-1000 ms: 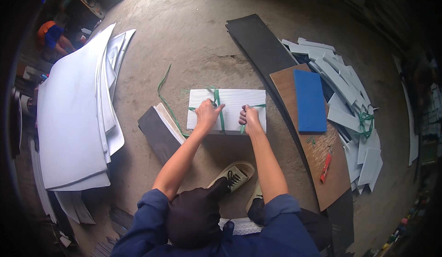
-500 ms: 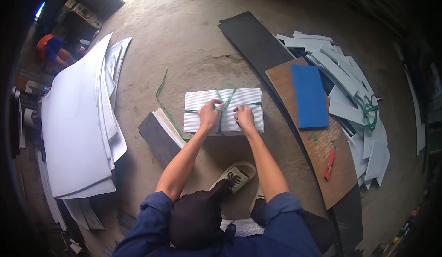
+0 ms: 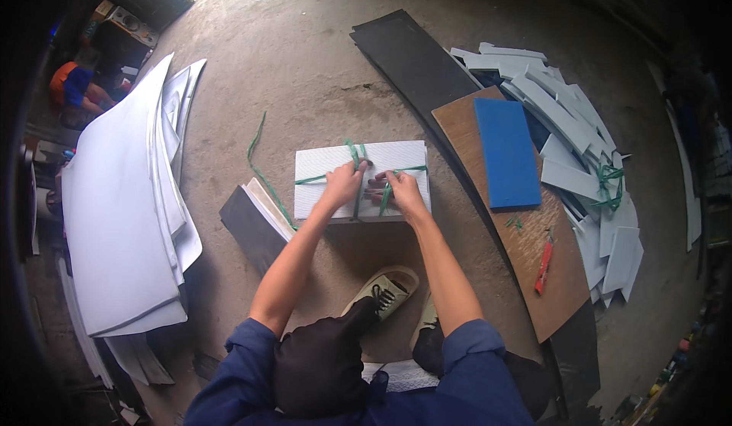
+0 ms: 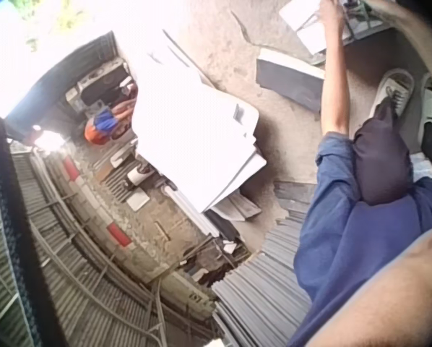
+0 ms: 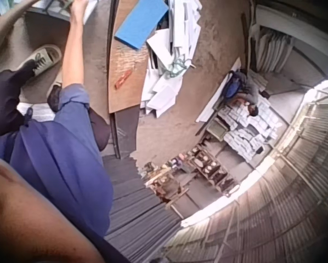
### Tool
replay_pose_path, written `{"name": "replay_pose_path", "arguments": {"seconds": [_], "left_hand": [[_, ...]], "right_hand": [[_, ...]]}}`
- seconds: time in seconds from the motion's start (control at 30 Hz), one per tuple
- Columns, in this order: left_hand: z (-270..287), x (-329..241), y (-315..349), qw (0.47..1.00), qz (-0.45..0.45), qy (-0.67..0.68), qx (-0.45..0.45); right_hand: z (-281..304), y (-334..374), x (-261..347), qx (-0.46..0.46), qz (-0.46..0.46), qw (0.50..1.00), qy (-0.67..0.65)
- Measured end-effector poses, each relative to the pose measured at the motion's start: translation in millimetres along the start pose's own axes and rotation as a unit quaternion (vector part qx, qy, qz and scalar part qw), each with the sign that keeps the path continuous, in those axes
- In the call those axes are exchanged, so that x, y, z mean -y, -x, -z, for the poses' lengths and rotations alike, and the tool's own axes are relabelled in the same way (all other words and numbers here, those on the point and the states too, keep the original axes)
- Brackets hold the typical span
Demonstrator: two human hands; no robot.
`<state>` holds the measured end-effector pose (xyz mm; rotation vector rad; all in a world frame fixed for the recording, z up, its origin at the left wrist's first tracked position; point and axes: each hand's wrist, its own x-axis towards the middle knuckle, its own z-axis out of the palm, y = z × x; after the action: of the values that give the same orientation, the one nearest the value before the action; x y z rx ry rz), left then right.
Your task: The person sits on the floor and ties stacks of white and black rectangular boards with green plastic strapping. They wrap the strapping around each stack, tie knots, and trim excess strapping with a utility knife. The finished bundles are placed on the floor.
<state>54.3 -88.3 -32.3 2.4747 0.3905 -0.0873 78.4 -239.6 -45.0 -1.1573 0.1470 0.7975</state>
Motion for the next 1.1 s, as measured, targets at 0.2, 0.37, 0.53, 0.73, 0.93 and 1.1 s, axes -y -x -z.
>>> {"name": "replay_pose_path", "arguments": {"seconds": [0.2,0.37,0.53,0.73,0.93,1.1], "left_hand": [[29,9,-5,0.992,-0.056,-0.009,0.112],[28,24,0,0.982,-0.005,0.129,0.140],[22,16,10,0.973,-0.013,0.213,0.085],[23,23,17,0.967,-0.030,0.253,0.027],[23,31,9,0.964,-0.004,0.264,0.022],[20,39,2,0.961,-0.035,0.273,0.038]], "right_hand": [[12,5,21,-0.090,0.060,0.940,0.323],[-1,3,20,-0.090,0.029,0.972,0.214],[-15,-4,7,-0.161,0.091,0.961,0.205],[-44,-16,-3,-0.186,0.115,0.967,0.131],[-27,-23,7,-0.076,0.080,0.992,0.054],[-21,-27,6,-0.053,0.104,0.989,0.088]]}}
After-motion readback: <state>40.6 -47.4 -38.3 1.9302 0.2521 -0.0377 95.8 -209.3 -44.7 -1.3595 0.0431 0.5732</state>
